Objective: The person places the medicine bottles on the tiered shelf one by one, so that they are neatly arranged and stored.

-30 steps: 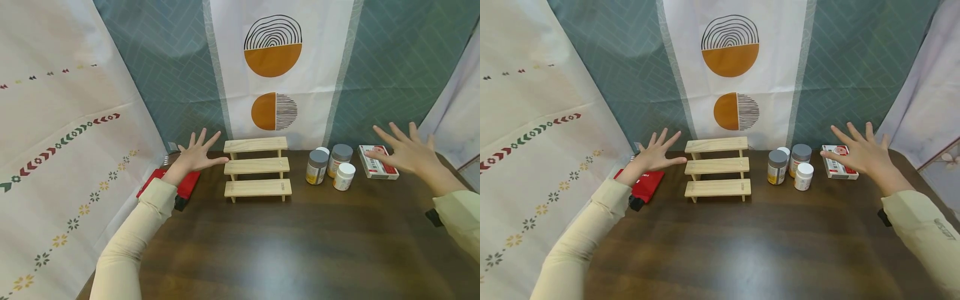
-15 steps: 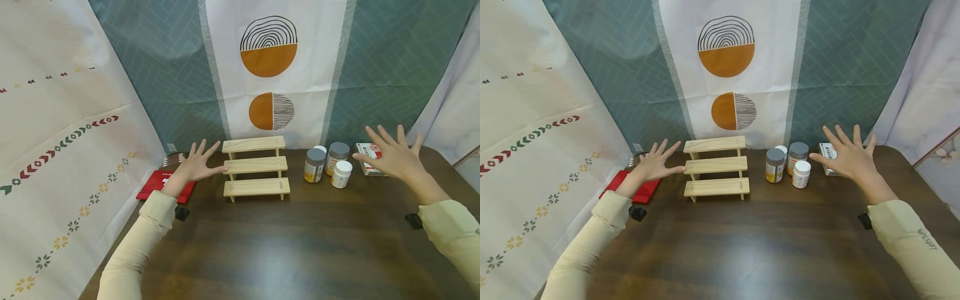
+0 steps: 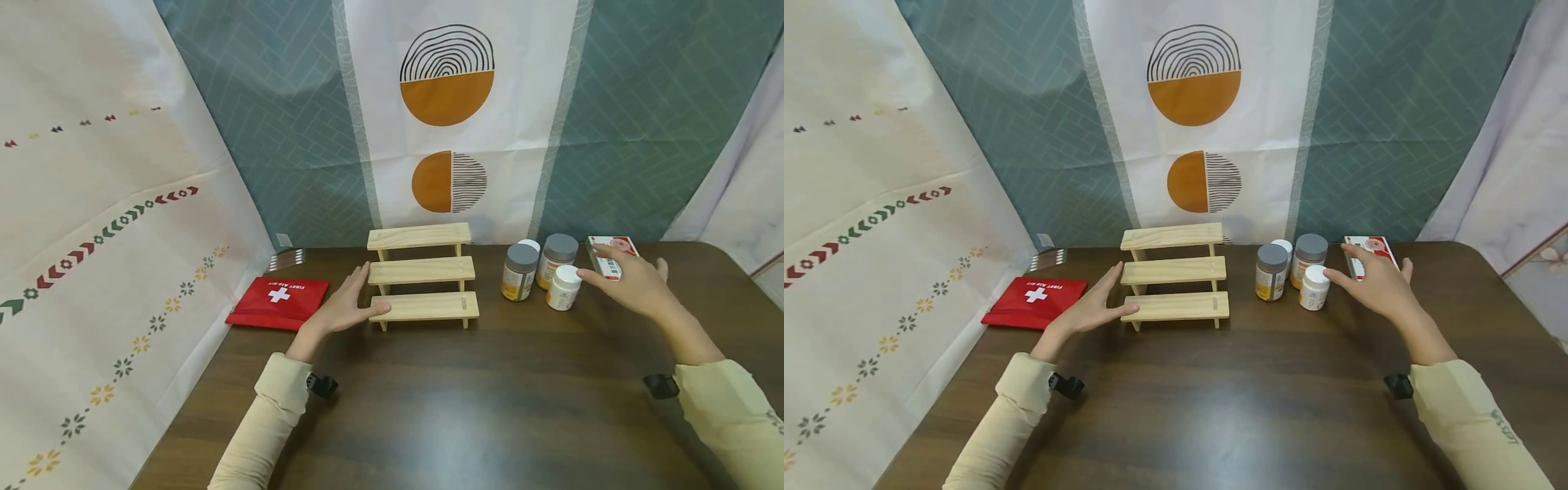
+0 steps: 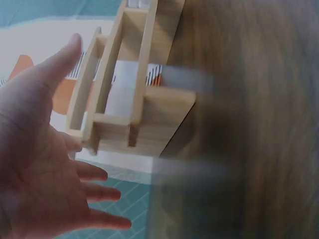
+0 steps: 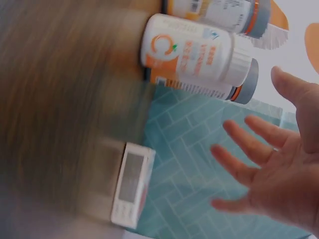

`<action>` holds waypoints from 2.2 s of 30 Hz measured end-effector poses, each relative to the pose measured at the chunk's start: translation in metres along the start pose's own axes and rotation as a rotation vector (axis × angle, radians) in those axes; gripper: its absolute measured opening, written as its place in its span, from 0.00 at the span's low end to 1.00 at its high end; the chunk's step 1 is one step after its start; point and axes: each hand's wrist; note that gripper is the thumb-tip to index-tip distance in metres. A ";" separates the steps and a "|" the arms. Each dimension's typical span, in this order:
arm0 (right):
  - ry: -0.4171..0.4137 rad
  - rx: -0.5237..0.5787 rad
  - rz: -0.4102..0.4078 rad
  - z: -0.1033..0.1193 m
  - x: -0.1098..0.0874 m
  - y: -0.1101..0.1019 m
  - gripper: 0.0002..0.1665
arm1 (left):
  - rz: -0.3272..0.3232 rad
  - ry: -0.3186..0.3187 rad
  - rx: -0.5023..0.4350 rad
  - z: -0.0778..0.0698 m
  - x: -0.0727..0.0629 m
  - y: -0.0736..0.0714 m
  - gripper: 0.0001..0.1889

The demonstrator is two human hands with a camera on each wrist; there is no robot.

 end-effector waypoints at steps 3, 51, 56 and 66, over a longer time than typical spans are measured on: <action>-0.018 0.135 0.026 -0.001 0.000 0.005 0.34 | 0.016 0.062 -0.080 0.003 0.001 0.009 0.56; 0.161 0.501 0.146 -0.006 -0.009 0.046 0.43 | -0.273 0.173 -0.678 0.009 -0.009 0.059 0.54; 0.168 0.505 0.144 -0.005 -0.007 0.044 0.42 | -0.277 0.186 -0.695 0.008 -0.008 0.057 0.54; 0.163 0.491 0.134 -0.002 -0.008 0.042 0.42 | -0.274 0.200 -0.703 0.007 -0.009 0.056 0.55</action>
Point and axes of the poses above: each hand's wrist, its own x-axis towards the middle knuckle, its own y-axis out of the palm, z = x × y, and after that the axes turned 1 degree about x, right-handed
